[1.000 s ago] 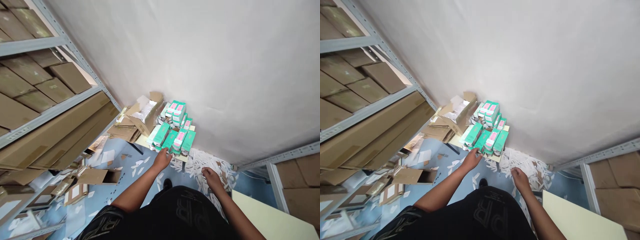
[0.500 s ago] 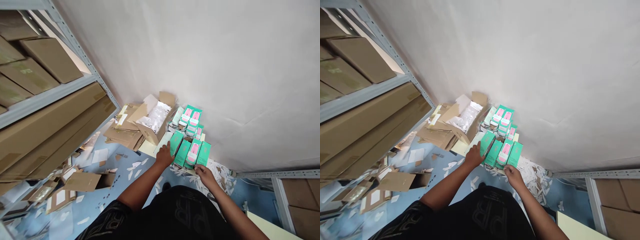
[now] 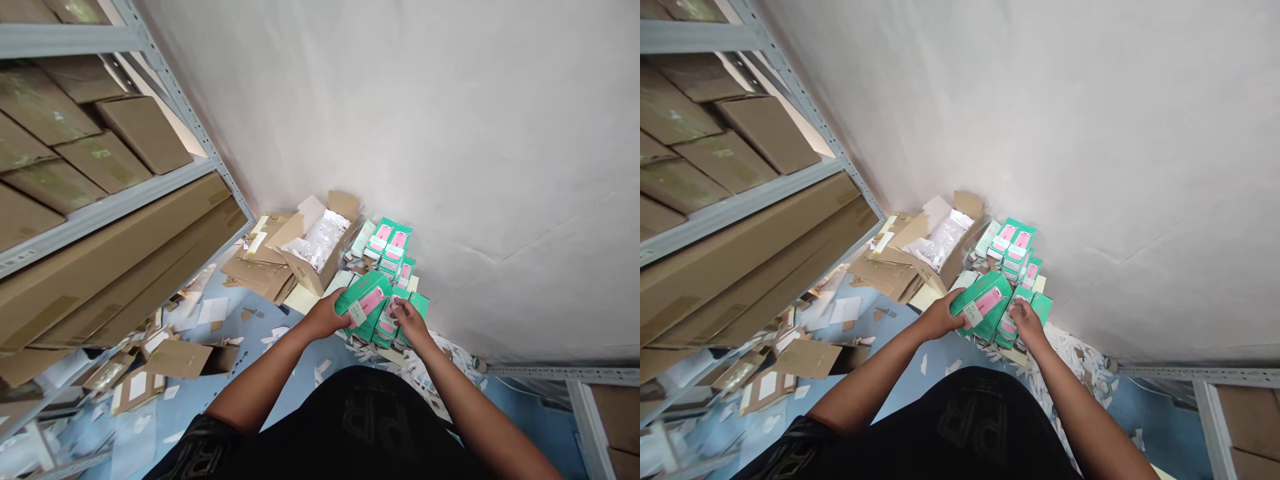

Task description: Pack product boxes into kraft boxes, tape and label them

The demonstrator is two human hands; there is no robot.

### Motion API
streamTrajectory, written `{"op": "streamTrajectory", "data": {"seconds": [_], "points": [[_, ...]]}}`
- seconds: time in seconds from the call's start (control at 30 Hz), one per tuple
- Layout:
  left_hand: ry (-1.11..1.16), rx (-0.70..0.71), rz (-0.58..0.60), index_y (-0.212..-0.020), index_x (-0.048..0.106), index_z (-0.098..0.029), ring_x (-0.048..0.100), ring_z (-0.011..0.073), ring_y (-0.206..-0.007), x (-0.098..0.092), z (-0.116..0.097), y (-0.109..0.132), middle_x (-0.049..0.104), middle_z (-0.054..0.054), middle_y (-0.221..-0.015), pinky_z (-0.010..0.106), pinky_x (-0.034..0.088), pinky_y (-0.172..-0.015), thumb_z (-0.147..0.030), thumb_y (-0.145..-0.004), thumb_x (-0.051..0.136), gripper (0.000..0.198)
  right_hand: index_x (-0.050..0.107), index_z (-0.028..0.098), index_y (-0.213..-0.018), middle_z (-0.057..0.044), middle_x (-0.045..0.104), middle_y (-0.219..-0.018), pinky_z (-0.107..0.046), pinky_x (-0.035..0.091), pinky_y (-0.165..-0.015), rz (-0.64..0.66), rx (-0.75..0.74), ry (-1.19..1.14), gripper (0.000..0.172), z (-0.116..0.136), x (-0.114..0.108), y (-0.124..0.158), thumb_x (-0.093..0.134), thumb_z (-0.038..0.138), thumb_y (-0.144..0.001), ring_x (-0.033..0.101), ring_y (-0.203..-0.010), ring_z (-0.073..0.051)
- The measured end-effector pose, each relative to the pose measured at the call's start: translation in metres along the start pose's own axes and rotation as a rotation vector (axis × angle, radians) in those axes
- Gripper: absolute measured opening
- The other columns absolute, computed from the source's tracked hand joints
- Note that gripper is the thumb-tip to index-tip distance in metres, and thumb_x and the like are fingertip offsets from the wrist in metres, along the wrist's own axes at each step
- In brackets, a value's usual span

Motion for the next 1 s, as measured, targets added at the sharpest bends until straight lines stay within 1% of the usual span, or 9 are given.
{"op": "streamTrajectory", "data": {"seconds": [0.13, 0.3, 0.37, 0.43, 0.5, 0.6, 0.8, 0.9, 1.0], "points": [[0.137, 0.007, 0.198, -0.146, 0.055, -0.020, 0.067, 0.0310, -0.106, 0.023, -0.020, -0.007, 0.070, 0.007, -0.128, 0.034, 0.055, -0.084, -0.032, -0.068, 0.074, 0.081, 0.056, 0.029, -0.132, -0.007, 0.071, -0.122, -0.037, 0.060, -0.075, 0.041, 0.040, -0.355, 0.066, 0.024, 0.007, 0.015, 0.068, 0.069, -0.081, 0.071, -0.097, -0.026], [0.261, -0.081, 0.478, -0.153, 0.048, -0.021, 0.069, 0.0267, -0.087, 0.077, -0.034, -0.022, 0.070, 0.010, -0.125, 0.030, 0.054, -0.063, -0.031, -0.071, 0.070, 0.085, 0.062, 0.025, -0.125, -0.009, 0.075, -0.118, -0.042, 0.060, -0.077, -0.046, 0.048, -0.570, 0.061, 0.022, -0.012, 0.045, 0.065, 0.068, -0.083, 0.072, -0.103, -0.031], [0.276, -0.069, 0.550, -0.153, 0.048, -0.023, 0.070, 0.0287, -0.091, 0.102, -0.039, -0.026, 0.069, 0.010, -0.128, 0.032, 0.056, -0.065, -0.031, -0.070, 0.072, 0.086, 0.064, 0.025, -0.120, -0.007, 0.076, -0.115, -0.042, 0.060, -0.079, -0.154, 0.037, -0.613, 0.055, 0.012, -0.036, 0.058, 0.070, 0.062, -0.081, 0.072, -0.101, -0.031], [0.286, -0.017, 0.580, -0.151, 0.051, -0.025, 0.067, 0.0346, -0.109, 0.128, -0.046, -0.026, 0.065, 0.010, -0.137, 0.037, 0.058, -0.079, -0.031, -0.067, 0.077, 0.088, 0.066, 0.025, -0.116, -0.005, 0.077, -0.110, -0.039, 0.059, -0.079, -0.295, 0.003, -0.636, 0.048, 0.002, -0.067, 0.076, 0.074, 0.054, -0.079, 0.072, -0.096, -0.028], [0.312, 0.038, 0.620, -0.149, 0.053, -0.025, 0.056, 0.0396, -0.130, 0.158, -0.053, -0.020, 0.060, 0.010, -0.145, 0.044, 0.053, -0.097, -0.032, -0.064, 0.082, 0.090, 0.067, 0.025, -0.117, -0.003, 0.076, -0.105, -0.036, 0.058, -0.078, -0.440, -0.063, -0.631, 0.047, -0.003, -0.101, 0.101, 0.076, 0.048, -0.077, 0.070, -0.091, -0.025], [0.425, 0.079, 0.796, -0.154, 0.045, -0.025, 0.043, 0.0388, -0.144, 0.215, -0.066, 0.004, 0.049, 0.010, -0.156, 0.048, 0.042, -0.112, -0.034, -0.066, 0.085, 0.097, 0.064, 0.026, -0.128, -0.003, 0.075, -0.105, -0.035, 0.056, -0.080, -0.612, -0.167, -0.574, 0.057, -0.008, -0.146, 0.149, 0.077, 0.041, -0.075, 0.069, -0.088, -0.023], [0.508, 0.030, 1.090, -0.157, 0.038, -0.027, 0.038, 0.0353, -0.148, 0.334, -0.084, 0.064, 0.038, 0.012, -0.164, 0.047, 0.038, -0.116, -0.043, -0.068, 0.087, 0.102, 0.057, 0.027, -0.139, -0.006, 0.069, -0.127, -0.037, 0.056, -0.089, -0.914, -0.144, -0.434, 0.073, -0.052, -0.226, 0.259, 0.080, 0.042, -0.071, 0.068, -0.102, -0.026], [0.404, -0.052, 1.117, -0.155, 0.040, -0.027, 0.040, 0.0343, -0.146, 0.388, -0.085, 0.085, 0.035, 0.014, -0.165, 0.047, 0.043, -0.110, -0.050, -0.075, 0.080, 0.093, 0.051, 0.024, -0.144, -0.009, 0.067, -0.132, -0.039, 0.056, -0.094, -1.056, -0.101, -0.375, 0.080, -0.091, -0.268, 0.320, 0.078, 0.045, -0.072, 0.066, -0.110, -0.028], [0.244, -0.114, 1.094, -0.146, 0.051, -0.026, 0.051, 0.0321, -0.136, 0.433, -0.084, 0.105, 0.043, 0.015, -0.159, 0.045, 0.049, -0.101, -0.051, -0.080, 0.073, 0.074, 0.044, 0.022, -0.152, -0.011, 0.064, -0.137, -0.041, 0.054, -0.098, -1.146, -0.041, -0.239, 0.092, -0.132, -0.309, 0.383, 0.080, 0.046, -0.070, 0.065, -0.116, -0.030]]}}
Point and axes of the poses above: each hand's wrist, its own y-axis away from the middle knuckle, its own x-axis out of the palm, z = x × y, the point moved 10 cm from there along -y, towards the middle knuckle
